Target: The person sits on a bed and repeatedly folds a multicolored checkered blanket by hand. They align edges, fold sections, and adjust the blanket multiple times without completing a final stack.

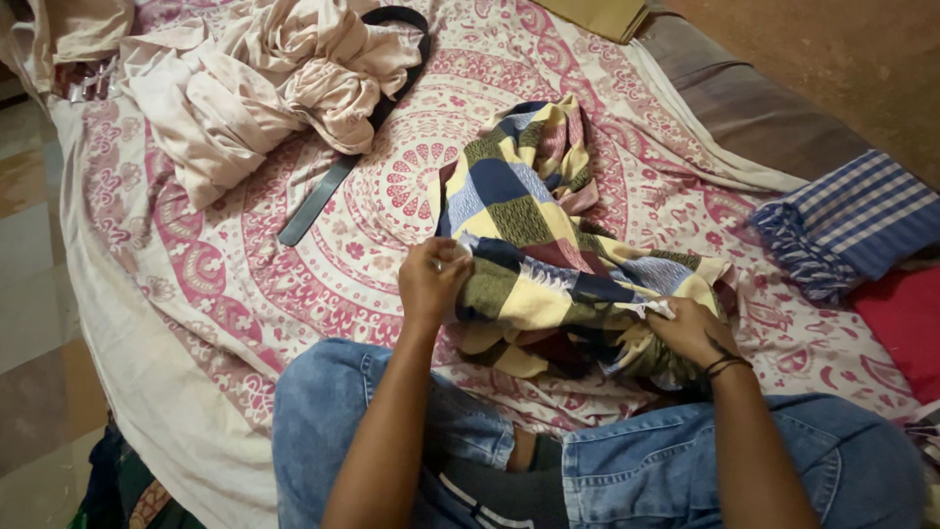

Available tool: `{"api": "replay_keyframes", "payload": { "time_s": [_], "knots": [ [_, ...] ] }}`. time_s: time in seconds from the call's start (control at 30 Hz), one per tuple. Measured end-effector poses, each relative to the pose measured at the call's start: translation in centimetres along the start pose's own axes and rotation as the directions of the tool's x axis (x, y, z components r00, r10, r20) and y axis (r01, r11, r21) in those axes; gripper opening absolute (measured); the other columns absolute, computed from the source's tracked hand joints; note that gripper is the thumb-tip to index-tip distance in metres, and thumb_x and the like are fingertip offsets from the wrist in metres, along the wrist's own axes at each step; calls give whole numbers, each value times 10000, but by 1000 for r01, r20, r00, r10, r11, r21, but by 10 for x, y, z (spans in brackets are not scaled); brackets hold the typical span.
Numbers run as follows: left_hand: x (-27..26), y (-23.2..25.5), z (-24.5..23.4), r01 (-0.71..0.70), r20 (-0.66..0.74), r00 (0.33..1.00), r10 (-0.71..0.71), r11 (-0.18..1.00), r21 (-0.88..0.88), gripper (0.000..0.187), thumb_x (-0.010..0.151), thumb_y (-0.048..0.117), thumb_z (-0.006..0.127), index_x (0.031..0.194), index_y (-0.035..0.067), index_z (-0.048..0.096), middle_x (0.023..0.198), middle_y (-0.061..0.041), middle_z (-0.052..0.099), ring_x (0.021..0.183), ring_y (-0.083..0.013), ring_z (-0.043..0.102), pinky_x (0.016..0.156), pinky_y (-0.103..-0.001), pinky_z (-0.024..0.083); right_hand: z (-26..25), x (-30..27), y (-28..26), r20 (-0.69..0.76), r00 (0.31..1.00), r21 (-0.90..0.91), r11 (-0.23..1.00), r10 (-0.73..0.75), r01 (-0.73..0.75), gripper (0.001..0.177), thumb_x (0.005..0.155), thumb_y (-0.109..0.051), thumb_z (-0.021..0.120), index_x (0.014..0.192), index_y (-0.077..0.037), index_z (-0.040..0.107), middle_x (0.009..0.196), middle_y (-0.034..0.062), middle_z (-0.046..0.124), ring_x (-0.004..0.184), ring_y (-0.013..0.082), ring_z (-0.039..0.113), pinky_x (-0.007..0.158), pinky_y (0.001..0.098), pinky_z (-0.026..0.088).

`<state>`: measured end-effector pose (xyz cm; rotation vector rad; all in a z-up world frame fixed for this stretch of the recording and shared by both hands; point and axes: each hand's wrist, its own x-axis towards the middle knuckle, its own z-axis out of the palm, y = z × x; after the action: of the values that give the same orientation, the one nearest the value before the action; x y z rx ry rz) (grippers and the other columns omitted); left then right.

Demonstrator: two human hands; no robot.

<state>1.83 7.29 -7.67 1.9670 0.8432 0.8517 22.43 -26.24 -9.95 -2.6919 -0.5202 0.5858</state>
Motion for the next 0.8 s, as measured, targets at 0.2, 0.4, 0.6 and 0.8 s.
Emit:
{"api": "replay_keyframes", "payload": {
  "time_s": [0.2, 0.4, 0.6, 0.8],
  "knots": [
    [1, -2, 2, -64, -30, 997, 64, 998, 11, 189, 780, 191, 896, 860, 71, 773, 841, -86, 700, 738, -213, 680, 664, -356, 535, 1, -2, 1, -16, 1000, 35, 999, -5, 6, 427, 846, -449, 643, 1182, -215, 766, 911, 145, 782, 873, 311, 753, 799, 416, 562],
    [7, -16, -1, -158, -136, 979, 151, 987, -38, 135, 900, 140, 790, 822, 96, 689, 827, -13, 655, 661, -110, 541, 537, -271, 441, -1, -2, 1, -7, 999, 16, 999, -44, 44, 416, 874, -451, 638, 1163, -185, 776, 922, 157, 788, 869, 309, 765, 804, 417, 571],
    [20, -25, -1, 138, 144, 989, -20, 434, -890, 223, 1071, 202, 676, 1136, 112, 483, 711, 46, 521, 566, -15, 426, 460, -191, 303, -9, -8, -6, 46, 998, 43, 998, -52, 50, 507, 862, -594, 651, 1197, -234, 775, 929, 137, 798, 887, 276, 770, 816, 394, 563],
    [31, -8, -14, 222, 347, 938, -9, 784, -580, 317, 913, 37, 717, 1116, 107, 483, 891, -58, 742, 791, -79, 726, 667, -219, 595, -12, -11, -11, 43, 996, 103, 992, -83, 78, 483, 855, -566, 666, 1199, -245, 777, 976, 111, 810, 914, 252, 777, 829, 378, 566]
  ]
}}
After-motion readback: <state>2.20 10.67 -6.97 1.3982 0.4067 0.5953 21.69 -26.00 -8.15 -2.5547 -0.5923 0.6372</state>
